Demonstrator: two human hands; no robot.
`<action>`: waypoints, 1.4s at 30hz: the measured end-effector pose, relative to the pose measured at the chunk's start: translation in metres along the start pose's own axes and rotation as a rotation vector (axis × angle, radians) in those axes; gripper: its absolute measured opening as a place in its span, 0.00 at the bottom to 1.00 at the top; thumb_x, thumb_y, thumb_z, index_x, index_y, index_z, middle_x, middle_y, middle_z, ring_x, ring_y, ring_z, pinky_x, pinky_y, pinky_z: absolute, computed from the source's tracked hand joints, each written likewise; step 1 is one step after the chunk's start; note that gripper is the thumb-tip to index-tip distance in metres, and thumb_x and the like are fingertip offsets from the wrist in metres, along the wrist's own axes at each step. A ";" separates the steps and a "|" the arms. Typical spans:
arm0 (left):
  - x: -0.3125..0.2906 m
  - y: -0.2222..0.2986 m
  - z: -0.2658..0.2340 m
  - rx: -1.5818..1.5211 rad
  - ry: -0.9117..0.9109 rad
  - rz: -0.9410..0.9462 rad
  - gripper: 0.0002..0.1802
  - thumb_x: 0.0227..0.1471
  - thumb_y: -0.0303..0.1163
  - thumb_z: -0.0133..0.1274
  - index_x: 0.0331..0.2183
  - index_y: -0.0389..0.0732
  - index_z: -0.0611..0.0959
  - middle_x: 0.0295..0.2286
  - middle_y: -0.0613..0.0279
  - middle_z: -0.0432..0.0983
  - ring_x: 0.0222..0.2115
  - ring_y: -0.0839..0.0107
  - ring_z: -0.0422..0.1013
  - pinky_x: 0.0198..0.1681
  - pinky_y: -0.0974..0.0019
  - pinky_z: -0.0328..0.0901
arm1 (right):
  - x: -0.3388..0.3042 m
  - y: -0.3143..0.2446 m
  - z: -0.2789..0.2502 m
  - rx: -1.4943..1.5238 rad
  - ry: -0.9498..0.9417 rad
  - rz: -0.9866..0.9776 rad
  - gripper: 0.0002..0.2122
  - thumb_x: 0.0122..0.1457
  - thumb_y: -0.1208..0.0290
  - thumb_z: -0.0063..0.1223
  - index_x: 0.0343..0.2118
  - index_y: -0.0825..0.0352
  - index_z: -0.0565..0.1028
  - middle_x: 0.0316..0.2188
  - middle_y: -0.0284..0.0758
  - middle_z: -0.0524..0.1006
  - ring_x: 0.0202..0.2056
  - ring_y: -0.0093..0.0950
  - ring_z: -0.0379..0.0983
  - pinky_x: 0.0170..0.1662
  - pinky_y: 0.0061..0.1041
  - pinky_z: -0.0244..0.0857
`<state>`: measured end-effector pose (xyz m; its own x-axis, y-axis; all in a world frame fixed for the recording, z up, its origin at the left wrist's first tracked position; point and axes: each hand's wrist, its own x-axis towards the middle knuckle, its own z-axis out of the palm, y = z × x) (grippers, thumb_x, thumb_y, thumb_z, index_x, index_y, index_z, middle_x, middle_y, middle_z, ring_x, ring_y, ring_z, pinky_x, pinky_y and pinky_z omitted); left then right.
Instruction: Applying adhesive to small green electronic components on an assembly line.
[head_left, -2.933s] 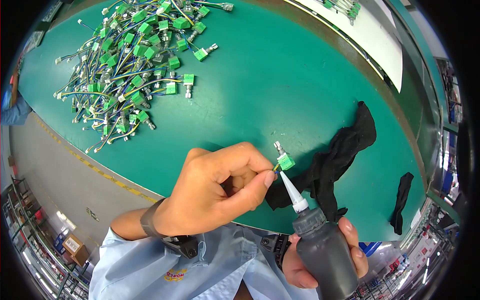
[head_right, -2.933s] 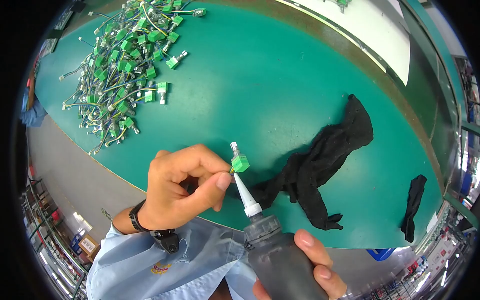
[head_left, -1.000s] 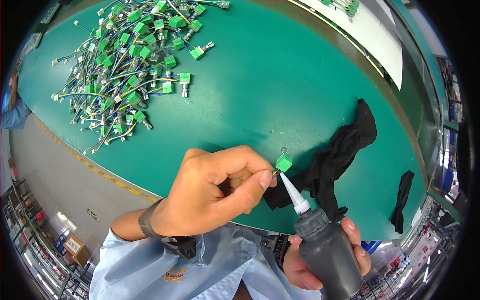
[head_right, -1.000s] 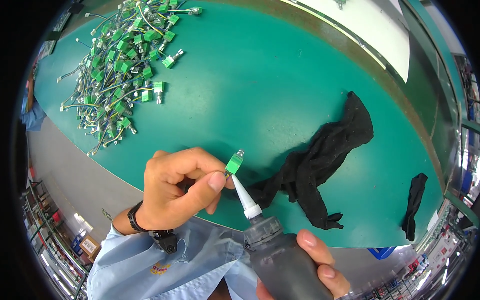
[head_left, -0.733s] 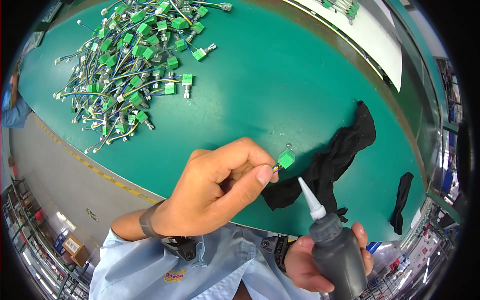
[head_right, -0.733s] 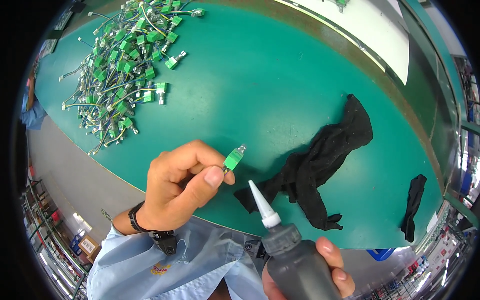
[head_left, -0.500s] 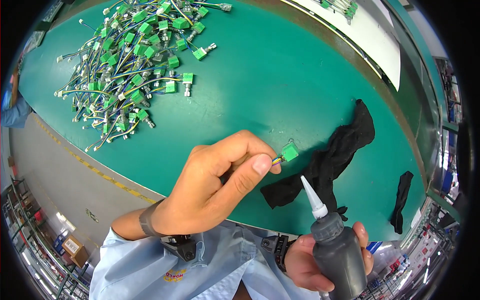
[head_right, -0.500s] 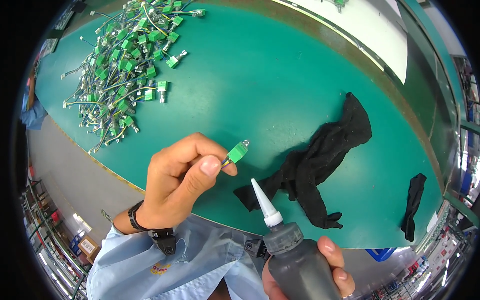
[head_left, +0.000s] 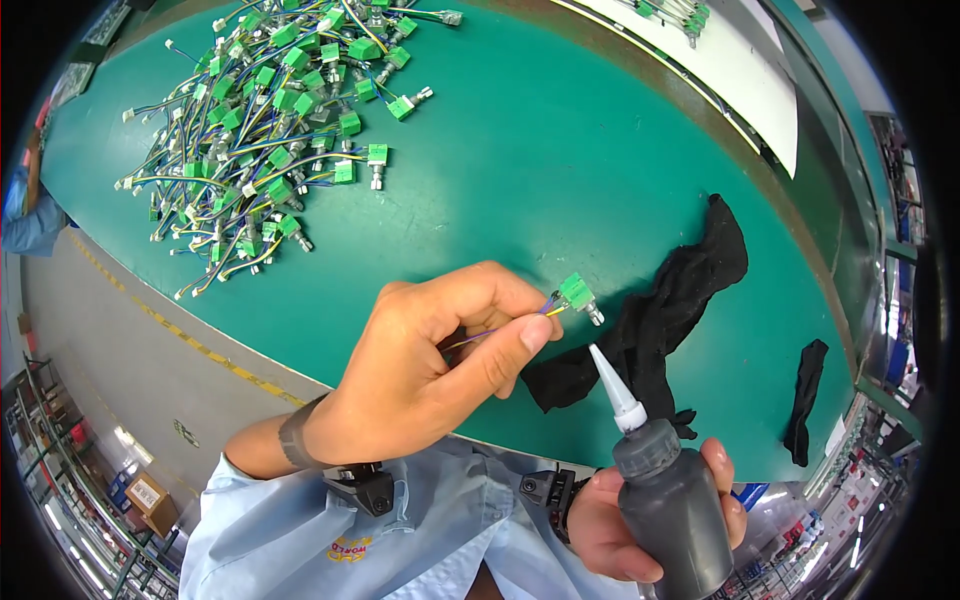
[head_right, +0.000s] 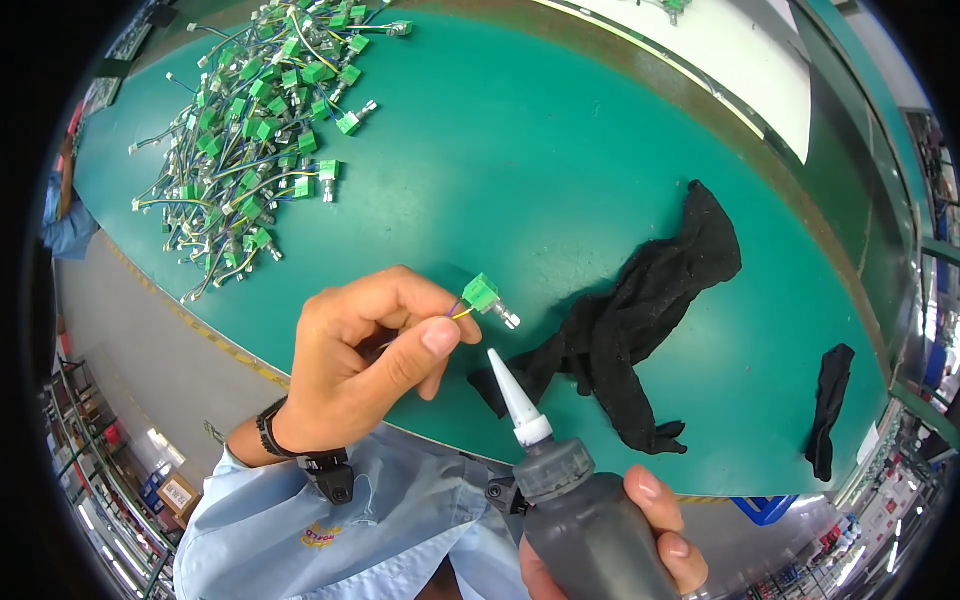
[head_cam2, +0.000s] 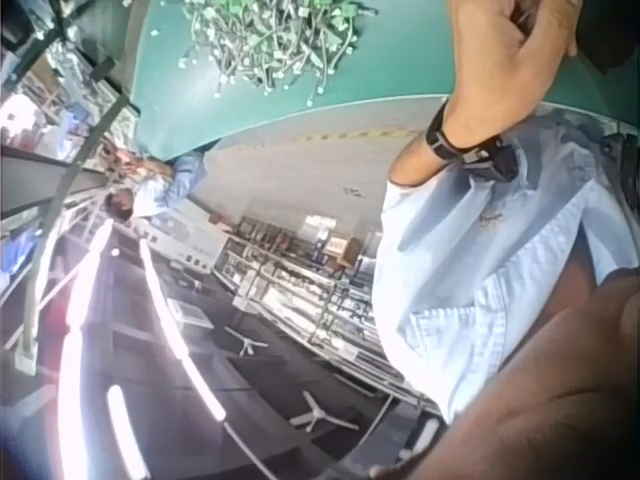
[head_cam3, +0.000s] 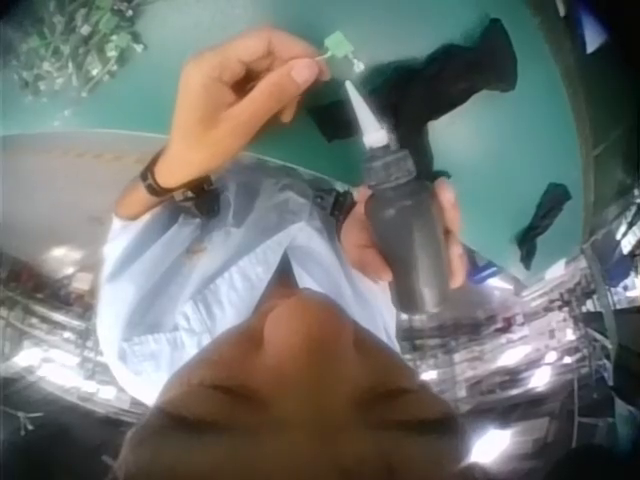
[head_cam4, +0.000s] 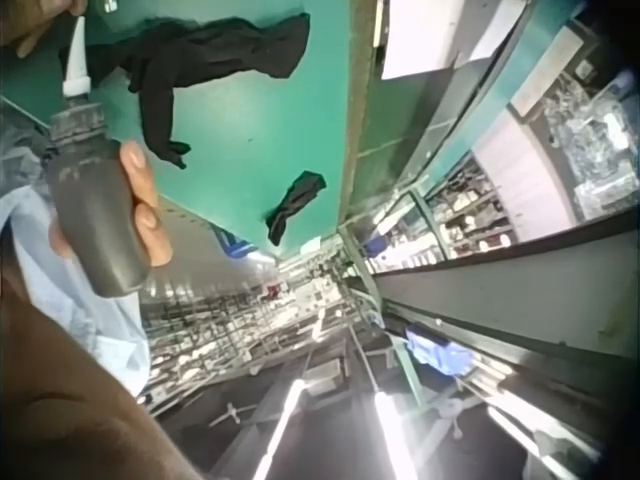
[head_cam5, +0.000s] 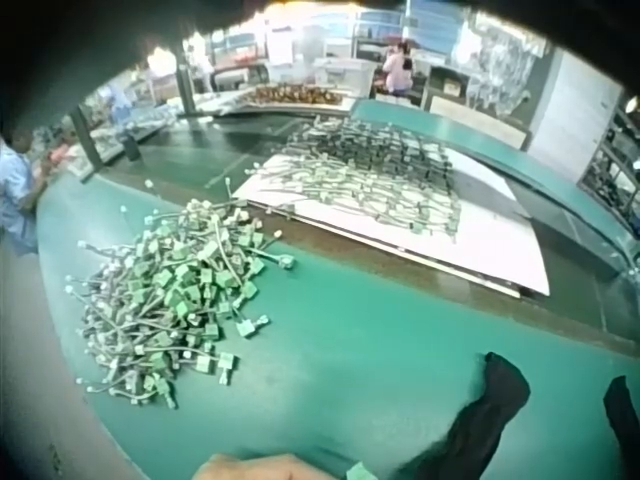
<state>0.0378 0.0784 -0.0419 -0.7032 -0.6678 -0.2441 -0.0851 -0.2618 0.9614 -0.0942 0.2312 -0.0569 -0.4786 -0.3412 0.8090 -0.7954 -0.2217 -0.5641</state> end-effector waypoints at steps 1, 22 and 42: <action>0.000 -0.001 0.001 -0.022 0.009 0.012 0.08 0.60 0.28 0.51 0.35 0.32 0.79 0.22 0.65 0.76 0.17 0.85 0.66 0.19 0.78 0.54 | 0.001 0.003 0.001 0.060 -0.009 -0.050 0.31 0.66 0.50 0.31 0.50 0.83 0.56 0.50 0.52 0.58 0.45 0.51 0.70 0.39 0.34 0.71; 0.001 -0.007 0.007 0.066 0.066 0.154 0.04 0.57 0.24 0.54 0.32 0.34 0.80 0.17 0.64 0.77 0.17 0.84 0.72 0.16 0.79 0.54 | 0.000 0.004 0.005 -0.048 -0.067 -0.041 0.31 0.66 0.50 0.29 0.49 0.83 0.55 0.49 0.49 0.57 0.42 0.51 0.72 0.38 0.36 0.70; 0.002 0.000 0.005 0.117 0.022 0.164 0.02 0.56 0.22 0.55 0.31 0.34 0.79 0.16 0.65 0.74 0.16 0.82 0.71 0.17 0.76 0.60 | 0.003 0.008 -0.003 -0.120 -0.215 -0.112 0.30 0.67 0.52 0.28 0.50 0.85 0.54 0.51 0.50 0.54 0.39 0.51 0.73 0.31 0.31 0.74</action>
<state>0.0333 0.0804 -0.0422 -0.6990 -0.7101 -0.0845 -0.0527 -0.0666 0.9964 -0.1033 0.2314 -0.0591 -0.3052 -0.5098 0.8043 -0.8834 -0.1639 -0.4391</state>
